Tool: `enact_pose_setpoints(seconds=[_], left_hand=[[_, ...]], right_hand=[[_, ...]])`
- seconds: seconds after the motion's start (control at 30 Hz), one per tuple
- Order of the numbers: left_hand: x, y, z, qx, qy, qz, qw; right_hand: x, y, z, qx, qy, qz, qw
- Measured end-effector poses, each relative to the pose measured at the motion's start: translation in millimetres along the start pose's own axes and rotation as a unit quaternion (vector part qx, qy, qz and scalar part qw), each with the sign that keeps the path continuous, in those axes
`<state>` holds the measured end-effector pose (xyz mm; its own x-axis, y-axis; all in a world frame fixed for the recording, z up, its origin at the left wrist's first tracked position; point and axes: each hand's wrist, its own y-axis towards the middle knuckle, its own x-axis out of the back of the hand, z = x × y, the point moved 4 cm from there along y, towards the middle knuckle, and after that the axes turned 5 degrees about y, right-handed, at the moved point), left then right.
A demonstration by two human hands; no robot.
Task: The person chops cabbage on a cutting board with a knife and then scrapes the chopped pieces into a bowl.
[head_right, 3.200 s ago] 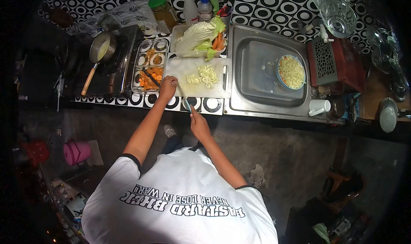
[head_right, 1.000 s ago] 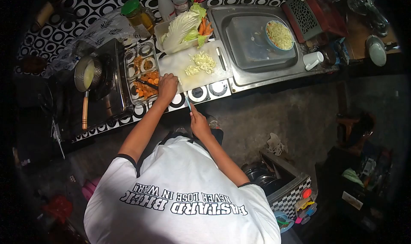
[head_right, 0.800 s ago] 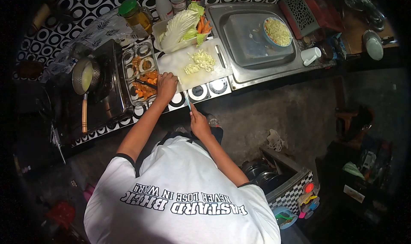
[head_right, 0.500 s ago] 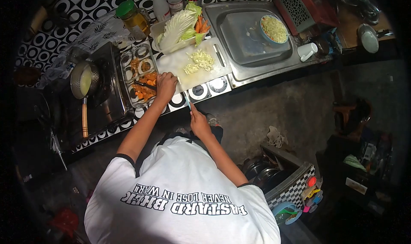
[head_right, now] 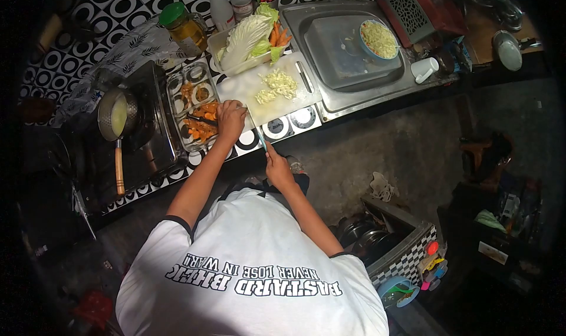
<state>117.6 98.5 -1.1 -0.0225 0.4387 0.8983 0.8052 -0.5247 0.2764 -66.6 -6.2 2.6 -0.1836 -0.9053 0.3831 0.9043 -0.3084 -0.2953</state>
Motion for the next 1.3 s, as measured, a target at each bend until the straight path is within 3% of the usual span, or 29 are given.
enact_pose_setpoints(seconds=[0.13, 0.23, 0.3, 0.43, 0.7, 1.07, 1.23, 1.3], left_hand=[[0, 0, -1, 0.005, 0.001, -0.003, 1.000], [-1, 1, 0, 0.011, -0.016, 0.001, 1.000], [0, 0, 0, 0.010, -0.015, -0.001, 1.000], [1, -1, -1, 0.008, -0.007, -0.004, 1.000], [5, -1, -3, 0.016, 0.000, -0.014, 1.000], [2, 1, -7, 0.051, 0.023, -0.002, 0.998], [13, -11, -14, 0.082, 0.038, -0.042, 0.995], [23, -25, -16, 0.109, 0.014, -0.050, 0.993]], right_hand=[[-2, 4, 0, 0.017, -0.011, -0.017, 1.000], [-9, 13, -11, -0.027, 0.000, 0.012, 1.000], [-14, 18, -10, 0.050, -0.018, -0.021, 0.998], [-13, 26, -8, 0.063, -0.044, -0.033, 0.996], [17, 39, -2, 0.061, -0.109, 0.018, 0.992], [50, 49, -1, 0.082, -0.016, 0.051, 0.995], [62, 41, 2, 0.015, -0.005, 0.148, 0.989], [60, 42, -8, 0.044, -0.002, 0.154, 0.987]])
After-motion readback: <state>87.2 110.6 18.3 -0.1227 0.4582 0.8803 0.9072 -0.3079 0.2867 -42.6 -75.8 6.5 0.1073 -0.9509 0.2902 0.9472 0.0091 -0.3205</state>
